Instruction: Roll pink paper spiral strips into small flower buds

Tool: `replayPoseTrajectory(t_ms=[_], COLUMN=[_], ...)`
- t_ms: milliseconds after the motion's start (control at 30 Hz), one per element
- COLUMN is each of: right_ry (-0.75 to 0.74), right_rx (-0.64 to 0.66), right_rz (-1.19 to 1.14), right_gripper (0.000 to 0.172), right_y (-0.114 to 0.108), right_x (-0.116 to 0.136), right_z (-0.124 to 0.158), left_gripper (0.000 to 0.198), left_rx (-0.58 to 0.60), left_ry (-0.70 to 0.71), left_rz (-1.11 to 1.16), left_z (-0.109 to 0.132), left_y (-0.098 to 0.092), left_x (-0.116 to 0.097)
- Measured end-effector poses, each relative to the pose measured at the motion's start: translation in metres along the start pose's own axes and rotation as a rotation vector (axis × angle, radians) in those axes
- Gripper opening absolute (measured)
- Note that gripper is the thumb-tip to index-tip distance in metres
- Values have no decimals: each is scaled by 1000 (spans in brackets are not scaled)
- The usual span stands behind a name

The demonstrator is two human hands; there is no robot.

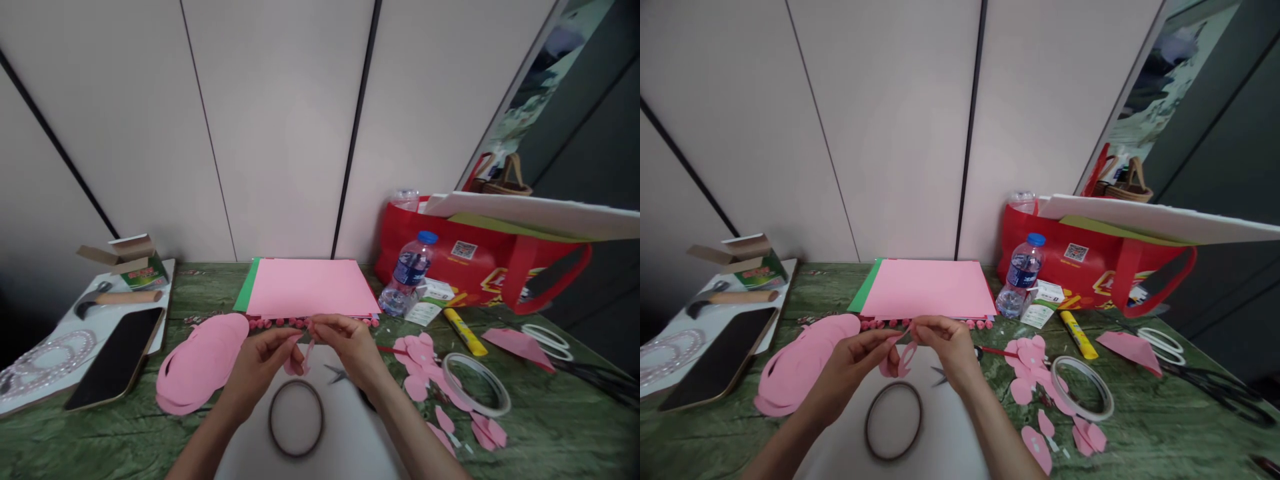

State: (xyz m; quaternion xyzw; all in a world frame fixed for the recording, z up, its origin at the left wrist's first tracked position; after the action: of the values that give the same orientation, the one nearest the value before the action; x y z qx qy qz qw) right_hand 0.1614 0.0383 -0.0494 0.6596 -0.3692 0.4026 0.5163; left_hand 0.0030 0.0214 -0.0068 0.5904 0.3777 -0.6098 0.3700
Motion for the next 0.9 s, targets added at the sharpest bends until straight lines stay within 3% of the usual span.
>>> replayPoseTrajectory(t_ms=[467,700,900], right_ry=[-10,-18,-19], right_rx=[-64,51,22], right_rz=[37,39,30], right_gripper=[14,19,14], right_y=[3,4,4], right_x=[5,6,7], right_z=[1,1,1], left_gripper=[19,19,23], left_rx=[61,15,23], left_ry=[7,3,-6], left_rz=[-95,-38,29], left_z=[0,-1,-1], left_y=[0,-1,-2], left_x=[-1,0,3])
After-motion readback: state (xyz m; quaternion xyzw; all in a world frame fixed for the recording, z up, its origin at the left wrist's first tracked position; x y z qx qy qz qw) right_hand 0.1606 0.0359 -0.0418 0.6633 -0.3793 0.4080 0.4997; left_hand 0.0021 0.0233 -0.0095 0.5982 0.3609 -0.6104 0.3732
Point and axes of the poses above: each hand's wrist, its own z-axis away from the middle knuckle, its own y-axis out of the palm, x = y × z, the point moved 1 cm from there along -z, towards the middle knuckle, and after that the axes turned 9 degrees about x, right-handed, at the moved point
